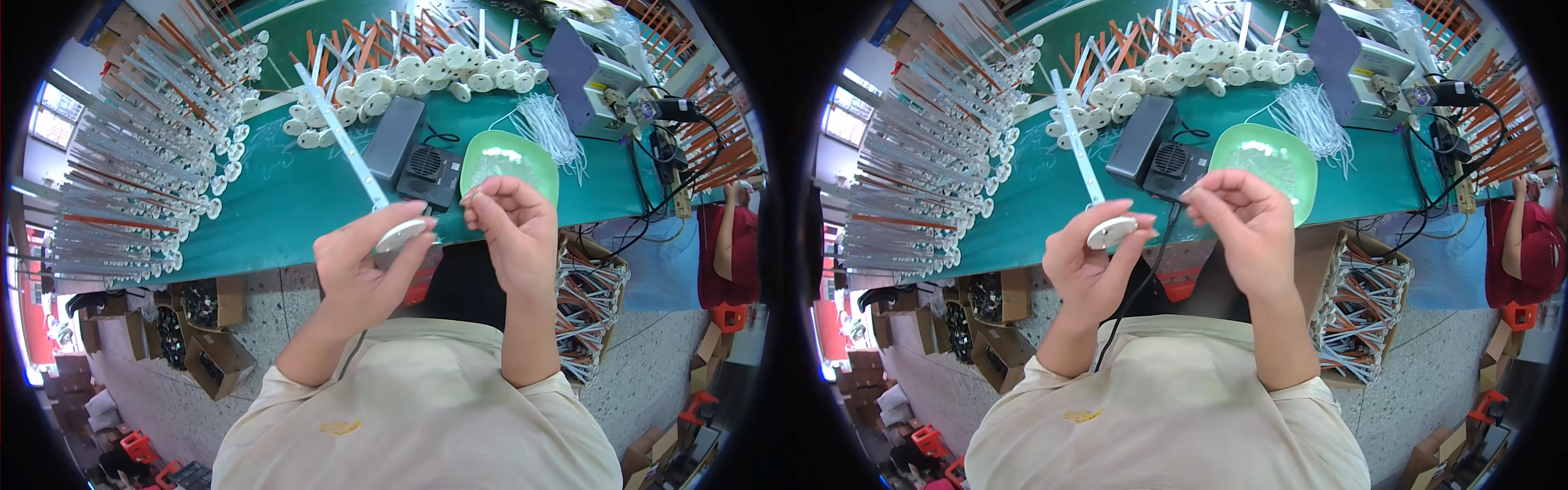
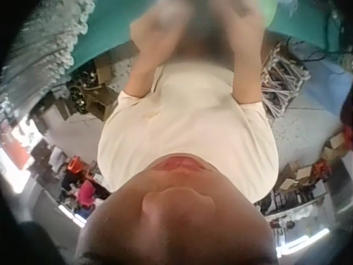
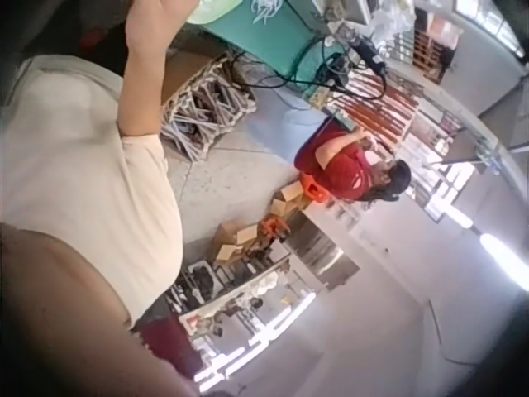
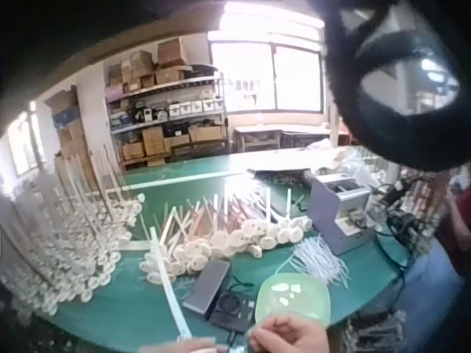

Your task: The person is assembling circular light bases with light strips and securing them with cable ties.

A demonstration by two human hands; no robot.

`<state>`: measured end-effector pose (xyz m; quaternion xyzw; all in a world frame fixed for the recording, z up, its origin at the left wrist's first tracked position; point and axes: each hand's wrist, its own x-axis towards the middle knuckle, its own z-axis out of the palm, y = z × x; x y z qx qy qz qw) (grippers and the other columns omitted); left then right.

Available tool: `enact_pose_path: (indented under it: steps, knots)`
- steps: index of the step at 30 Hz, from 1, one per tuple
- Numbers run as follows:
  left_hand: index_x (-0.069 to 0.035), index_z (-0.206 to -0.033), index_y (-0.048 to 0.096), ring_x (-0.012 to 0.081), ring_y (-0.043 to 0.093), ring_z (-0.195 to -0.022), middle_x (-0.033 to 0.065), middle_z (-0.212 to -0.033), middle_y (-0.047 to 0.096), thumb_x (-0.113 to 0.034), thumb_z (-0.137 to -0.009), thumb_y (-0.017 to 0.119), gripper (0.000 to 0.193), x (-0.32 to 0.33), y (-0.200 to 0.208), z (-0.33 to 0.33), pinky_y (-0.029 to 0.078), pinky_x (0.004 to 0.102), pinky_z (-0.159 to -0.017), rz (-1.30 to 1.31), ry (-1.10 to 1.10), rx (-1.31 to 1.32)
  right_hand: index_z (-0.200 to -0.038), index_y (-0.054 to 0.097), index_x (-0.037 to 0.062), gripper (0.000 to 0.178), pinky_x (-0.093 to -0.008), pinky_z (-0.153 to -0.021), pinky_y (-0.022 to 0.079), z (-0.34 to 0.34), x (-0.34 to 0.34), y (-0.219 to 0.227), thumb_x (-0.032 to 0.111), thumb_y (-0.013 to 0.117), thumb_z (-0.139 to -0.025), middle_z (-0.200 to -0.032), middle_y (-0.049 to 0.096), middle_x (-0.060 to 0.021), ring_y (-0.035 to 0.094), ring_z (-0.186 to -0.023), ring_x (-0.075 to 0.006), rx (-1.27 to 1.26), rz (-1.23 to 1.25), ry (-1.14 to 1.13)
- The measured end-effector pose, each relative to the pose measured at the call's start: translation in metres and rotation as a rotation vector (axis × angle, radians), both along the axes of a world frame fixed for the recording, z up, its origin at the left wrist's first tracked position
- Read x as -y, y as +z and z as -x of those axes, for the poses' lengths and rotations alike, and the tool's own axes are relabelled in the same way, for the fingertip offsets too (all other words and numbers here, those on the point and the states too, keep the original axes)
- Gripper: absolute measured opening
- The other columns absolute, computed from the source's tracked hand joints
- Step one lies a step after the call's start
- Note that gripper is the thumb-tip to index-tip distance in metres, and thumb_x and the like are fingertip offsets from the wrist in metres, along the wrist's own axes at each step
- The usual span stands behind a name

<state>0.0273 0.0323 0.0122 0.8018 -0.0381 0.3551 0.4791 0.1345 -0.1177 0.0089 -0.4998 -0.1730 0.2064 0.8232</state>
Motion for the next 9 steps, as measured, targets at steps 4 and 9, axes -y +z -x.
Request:
enact_pose_path:
  steps: [4, 9]
  knots:
    - [0.006, -0.116, 0.058, 0.0206, 0.071, -0.088, 0.0160, -0.091, 0.071, 0.011, -0.078, 0.072, 0.042, 0.009, 0.003, -0.008, 0.056, 0.0284, -0.077, 0.072, 0.001, 0.096, -0.097, 0.065, -0.0043, 0.010, -0.0275, -0.085, 0.050, 0.022, -0.011, -0.001, -0.005, 0.065, -0.087, -0.109, 0.064, -0.0129, 0.060, -0.100, -0.0143, 0.051, -0.109, 0.019]
    - [0.002, -0.111, 0.066, 0.0184, 0.072, -0.082, 0.0120, -0.088, 0.073, 0.007, -0.077, 0.075, 0.035, 0.017, 0.003, -0.010, 0.056, 0.0261, -0.071, 0.183, 0.092, 0.169, -0.097, 0.067, -0.0033, 0.010, -0.0338, -0.095, 0.046, 0.024, -0.010, -0.005, -0.002, 0.067, -0.087, -0.120, 0.057, -0.0144, 0.055, -0.112, -0.0201, 0.095, -0.136, 0.077]
